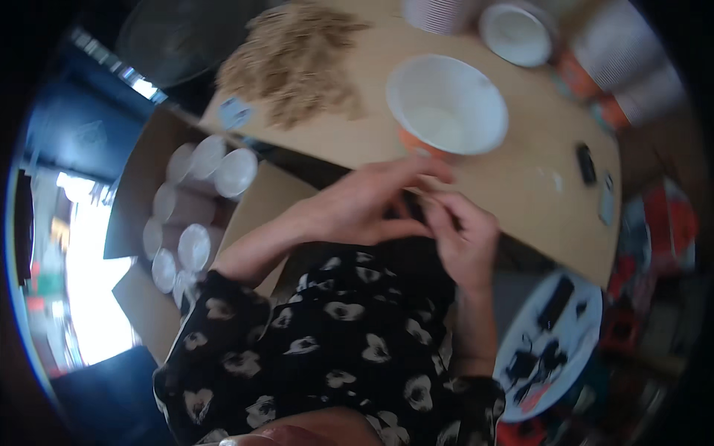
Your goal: Attaching string handles to paper Halloween buckets using a thin guide tool.
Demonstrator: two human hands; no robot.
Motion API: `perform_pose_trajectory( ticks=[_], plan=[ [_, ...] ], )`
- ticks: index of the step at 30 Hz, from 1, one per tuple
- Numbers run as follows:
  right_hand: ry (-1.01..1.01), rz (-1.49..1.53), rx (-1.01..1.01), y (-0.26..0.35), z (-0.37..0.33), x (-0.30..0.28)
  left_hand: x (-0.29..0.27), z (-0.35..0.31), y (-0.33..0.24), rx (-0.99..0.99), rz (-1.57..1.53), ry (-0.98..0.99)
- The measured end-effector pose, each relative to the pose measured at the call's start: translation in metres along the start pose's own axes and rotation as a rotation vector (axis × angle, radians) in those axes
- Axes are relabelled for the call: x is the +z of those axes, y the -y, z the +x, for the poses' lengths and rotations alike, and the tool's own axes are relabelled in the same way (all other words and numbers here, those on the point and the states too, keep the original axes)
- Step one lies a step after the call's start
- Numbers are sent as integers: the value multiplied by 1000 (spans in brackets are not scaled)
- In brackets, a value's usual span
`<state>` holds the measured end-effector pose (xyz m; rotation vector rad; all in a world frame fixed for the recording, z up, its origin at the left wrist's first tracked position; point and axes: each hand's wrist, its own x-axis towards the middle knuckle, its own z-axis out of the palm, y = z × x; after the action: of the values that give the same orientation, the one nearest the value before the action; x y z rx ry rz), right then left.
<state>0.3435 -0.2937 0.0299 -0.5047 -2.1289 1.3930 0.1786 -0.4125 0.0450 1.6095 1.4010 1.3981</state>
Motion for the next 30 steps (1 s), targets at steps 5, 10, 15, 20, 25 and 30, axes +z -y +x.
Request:
perform_pose_trajectory(
  ticks=[5,10,15,20,25,30],
  plan=[
    [74,161,9,-6,-10,-4,4,-9,10,14,150,-118],
    [71,123,64,-8,-8,-14,7,-5,8,63,316,-149],
    [131,59,24,-4,-1,-20,1,-9,17,5,325,-180],
    [186,101,30,-9,2,-11,-1,-8,15,43,408,-148],
    [190,156,55,-5,7,-10,-4,-9,22,82,367,-226],
    [-316,-681,-461,-10,35,-14,-41,-8,23,-19,132,-500]
  ],
)
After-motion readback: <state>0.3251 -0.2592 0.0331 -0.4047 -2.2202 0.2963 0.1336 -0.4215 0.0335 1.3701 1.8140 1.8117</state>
